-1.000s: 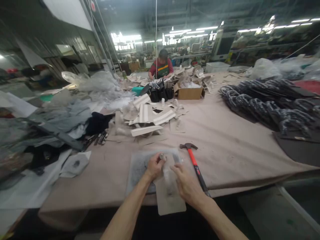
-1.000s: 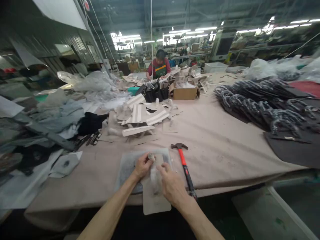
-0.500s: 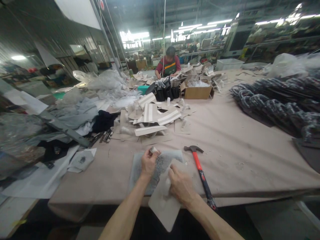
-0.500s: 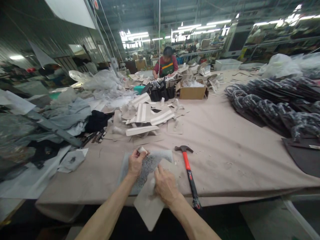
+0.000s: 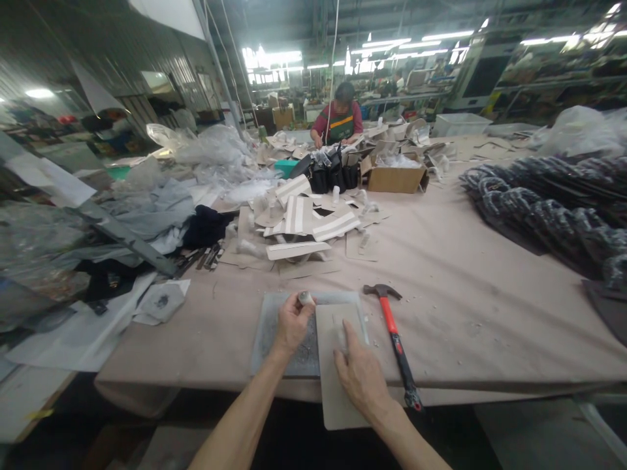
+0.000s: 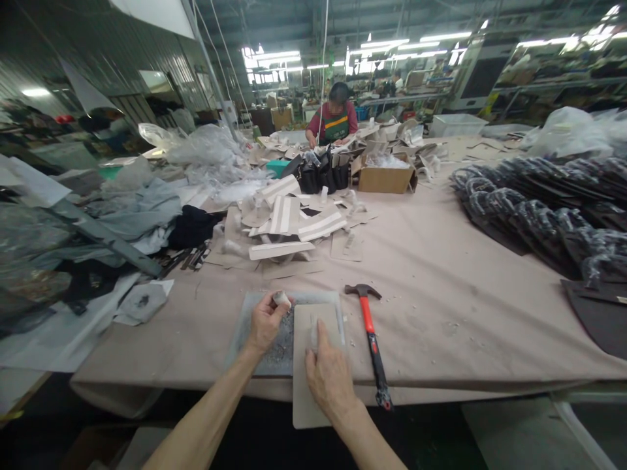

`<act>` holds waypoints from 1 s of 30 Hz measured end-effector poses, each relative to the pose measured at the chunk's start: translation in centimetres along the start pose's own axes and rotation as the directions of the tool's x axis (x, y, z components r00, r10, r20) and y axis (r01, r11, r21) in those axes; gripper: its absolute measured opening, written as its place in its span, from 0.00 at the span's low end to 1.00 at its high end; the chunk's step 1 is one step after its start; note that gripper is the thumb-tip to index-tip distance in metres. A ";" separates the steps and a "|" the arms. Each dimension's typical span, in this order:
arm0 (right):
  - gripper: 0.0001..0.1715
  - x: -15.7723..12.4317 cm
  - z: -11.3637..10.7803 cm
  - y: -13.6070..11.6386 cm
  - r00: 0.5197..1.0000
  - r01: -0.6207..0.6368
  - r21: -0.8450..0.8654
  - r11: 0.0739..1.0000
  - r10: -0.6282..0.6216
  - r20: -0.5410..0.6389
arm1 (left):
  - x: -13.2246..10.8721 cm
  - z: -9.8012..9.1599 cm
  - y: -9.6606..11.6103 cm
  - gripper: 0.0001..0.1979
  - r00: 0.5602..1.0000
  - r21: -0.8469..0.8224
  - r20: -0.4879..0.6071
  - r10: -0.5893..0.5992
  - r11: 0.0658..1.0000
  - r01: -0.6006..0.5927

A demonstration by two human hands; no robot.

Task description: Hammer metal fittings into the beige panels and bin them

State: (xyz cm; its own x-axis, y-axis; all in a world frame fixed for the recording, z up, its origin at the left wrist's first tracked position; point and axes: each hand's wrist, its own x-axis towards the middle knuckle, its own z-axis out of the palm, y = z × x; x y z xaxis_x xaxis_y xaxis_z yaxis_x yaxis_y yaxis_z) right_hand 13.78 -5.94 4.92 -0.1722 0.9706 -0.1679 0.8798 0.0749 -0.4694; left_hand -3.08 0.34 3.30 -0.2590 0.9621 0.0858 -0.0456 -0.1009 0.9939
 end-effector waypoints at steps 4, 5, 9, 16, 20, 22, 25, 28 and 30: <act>0.32 -0.1 0.3 -0.5 0.999 0.036 0.027 0.999 -0.037 0.037 | 0.5 1.8 -0.5 0.17 0.995 -0.019 0.101 -0.017 1.000 0.019; 0.32 -0.1 0.2 -0.6 0.999 0.034 0.041 0.999 -0.036 0.042 | 0.7 2.2 -0.7 0.17 0.992 -0.022 0.126 -0.018 1.000 0.021; 0.33 0.0 0.0 -0.4 0.997 0.049 0.177 0.983 -0.059 0.050 | 1.0 3.5 -1.6 0.15 0.974 -0.013 0.224 -0.025 1.000 0.028; 0.28 0.7 -2.1 5.5 0.959 -0.020 0.139 0.990 0.058 -0.278 | 0.6 3.2 -3.6 0.13 0.962 -0.036 0.268 -0.055 0.997 0.067; 0.22 1.6 -3.3 10.4 0.953 -0.187 -0.172 0.967 0.136 -0.272 | 0.7 3.1 -3.6 0.12 0.960 0.001 0.278 -0.039 0.999 0.041; 0.18 1.7 -3.4 11.8 0.972 -0.189 -0.207 0.960 0.152 -0.180 | 0.8 3.2 -3.4 0.11 0.959 0.027 0.282 -0.028 0.999 0.021; 0.09 1.9 -3.2 12.2 0.973 -0.217 -0.104 0.971 0.207 -0.101 | 0.7 3.3 -3.2 0.11 0.956 0.060 0.291 -0.028 0.998 0.011; 0.03 2.5 -3.5 11.7 0.940 -0.321 0.239 0.916 0.338 -0.035 | 0.4 3.4 -3.1 0.10 0.961 0.125 0.275 0.000 0.992 -0.036; 0.06 3.2 -3.8 11.2 0.924 -0.366 0.418 0.831 0.378 0.058 | 0.0 3.5 -3.2 0.08 0.962 0.197 0.269 0.040 0.976 -0.096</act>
State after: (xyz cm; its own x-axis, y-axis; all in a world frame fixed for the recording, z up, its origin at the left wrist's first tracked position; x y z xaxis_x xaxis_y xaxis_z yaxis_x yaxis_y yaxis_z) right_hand 24.80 -1.16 2.46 0.1479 0.9118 -0.3830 0.6094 -0.3890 -0.6909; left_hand 0.40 1.55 0.39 0.0080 0.9899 0.1415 0.1703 -0.1408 0.9753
